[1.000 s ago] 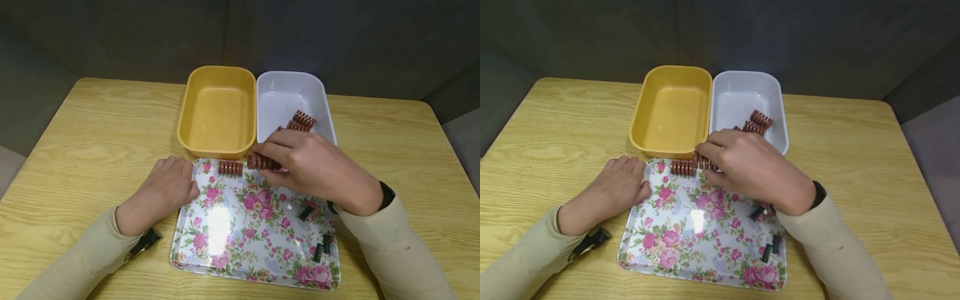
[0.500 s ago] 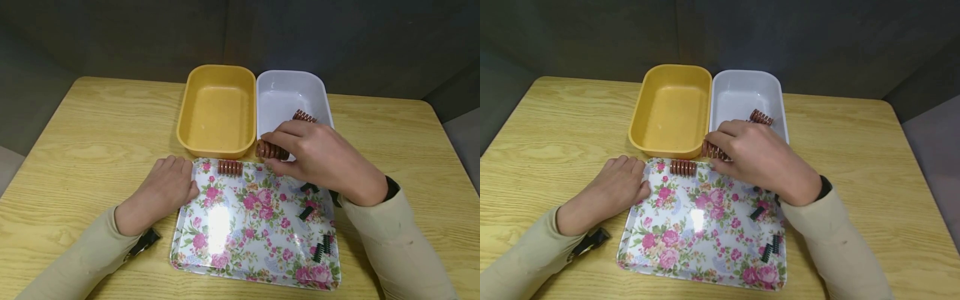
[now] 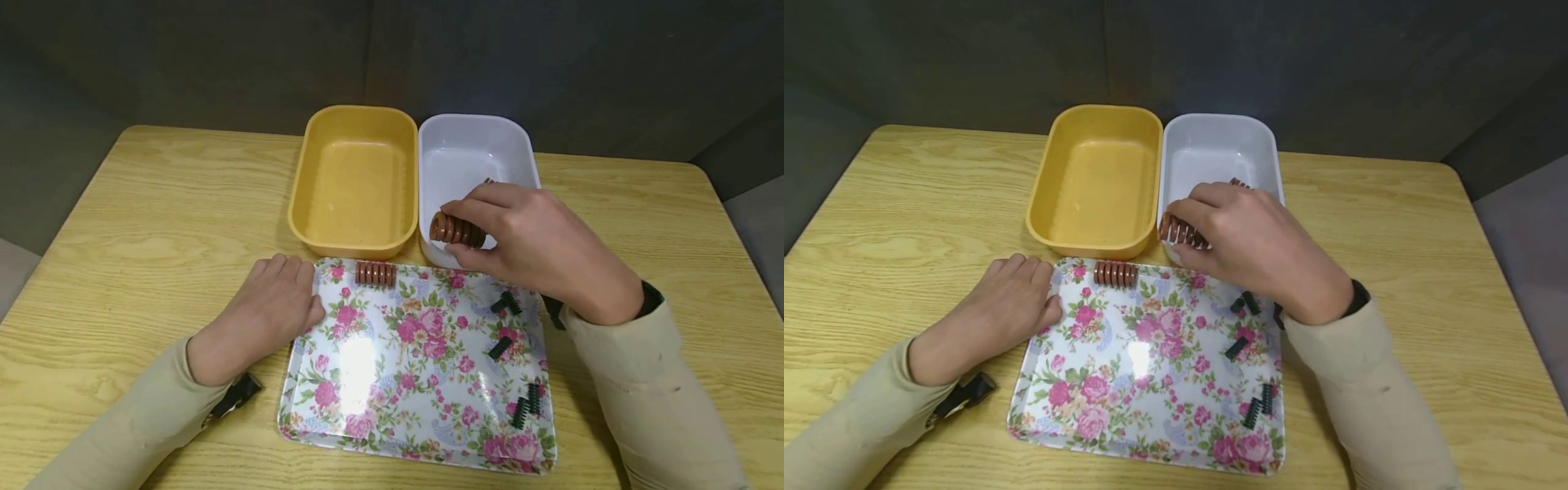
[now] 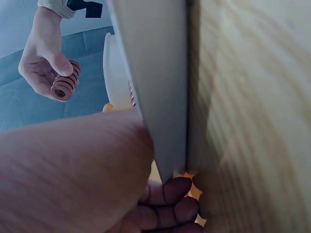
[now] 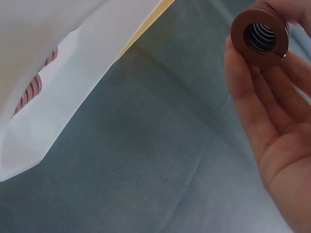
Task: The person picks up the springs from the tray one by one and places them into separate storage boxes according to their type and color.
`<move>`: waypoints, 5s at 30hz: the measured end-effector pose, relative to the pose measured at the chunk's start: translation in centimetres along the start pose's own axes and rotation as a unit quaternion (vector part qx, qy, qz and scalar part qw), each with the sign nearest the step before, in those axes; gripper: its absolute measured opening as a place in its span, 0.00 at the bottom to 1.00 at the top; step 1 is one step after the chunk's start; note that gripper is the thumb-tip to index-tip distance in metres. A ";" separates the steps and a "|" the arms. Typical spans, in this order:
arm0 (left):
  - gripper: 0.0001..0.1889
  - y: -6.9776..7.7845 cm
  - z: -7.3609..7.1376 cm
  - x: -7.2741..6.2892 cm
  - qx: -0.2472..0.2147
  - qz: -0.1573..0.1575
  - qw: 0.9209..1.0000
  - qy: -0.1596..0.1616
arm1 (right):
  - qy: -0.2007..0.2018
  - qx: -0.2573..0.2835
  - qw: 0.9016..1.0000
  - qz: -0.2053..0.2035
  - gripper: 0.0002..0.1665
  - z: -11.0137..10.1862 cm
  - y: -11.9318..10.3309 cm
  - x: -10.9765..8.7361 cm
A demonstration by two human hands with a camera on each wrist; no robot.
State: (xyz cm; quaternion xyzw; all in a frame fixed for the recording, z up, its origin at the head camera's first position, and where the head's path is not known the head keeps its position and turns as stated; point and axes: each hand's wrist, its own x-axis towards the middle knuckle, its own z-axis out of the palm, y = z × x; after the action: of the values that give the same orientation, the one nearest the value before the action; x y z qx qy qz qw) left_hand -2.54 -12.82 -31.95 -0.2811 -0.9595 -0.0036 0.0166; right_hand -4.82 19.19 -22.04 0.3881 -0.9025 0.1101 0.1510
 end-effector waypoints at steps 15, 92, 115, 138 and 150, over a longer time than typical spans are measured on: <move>0.11 0.0 0.0 0.0 -0.002 -0.008 1.000 -0.007 | 0.003 -0.003 0.999 0.042 0.18 0.0 1.2 -0.2; 0.12 0.2 -0.4 0.1 -0.010 -0.018 0.999 -0.043 | -0.123 0.003 0.984 0.128 0.20 4.9 5.9 -0.5; 0.12 0.4 -0.3 0.0 -0.002 -0.006 1.000 -0.008 | -0.095 0.053 0.985 0.131 0.18 6.3 7.0 -0.7; 0.12 0.5 -0.6 0.1 -0.002 -0.005 1.000 -0.017 | -0.115 0.078 0.978 0.154 0.21 6.4 7.4 -0.7; 0.12 0.5 -0.6 0.3 -0.003 -0.007 1.000 -0.016 | -0.132 0.082 0.974 0.166 0.21 6.4 7.4 -0.6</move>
State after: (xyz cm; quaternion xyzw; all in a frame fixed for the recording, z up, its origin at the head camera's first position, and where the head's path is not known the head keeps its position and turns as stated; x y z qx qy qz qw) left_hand -2.50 -12.28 -31.38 -0.2744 -0.9616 -0.0019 0.0001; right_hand -11.05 22.54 -28.81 0.2553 -0.9541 0.1548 -0.0221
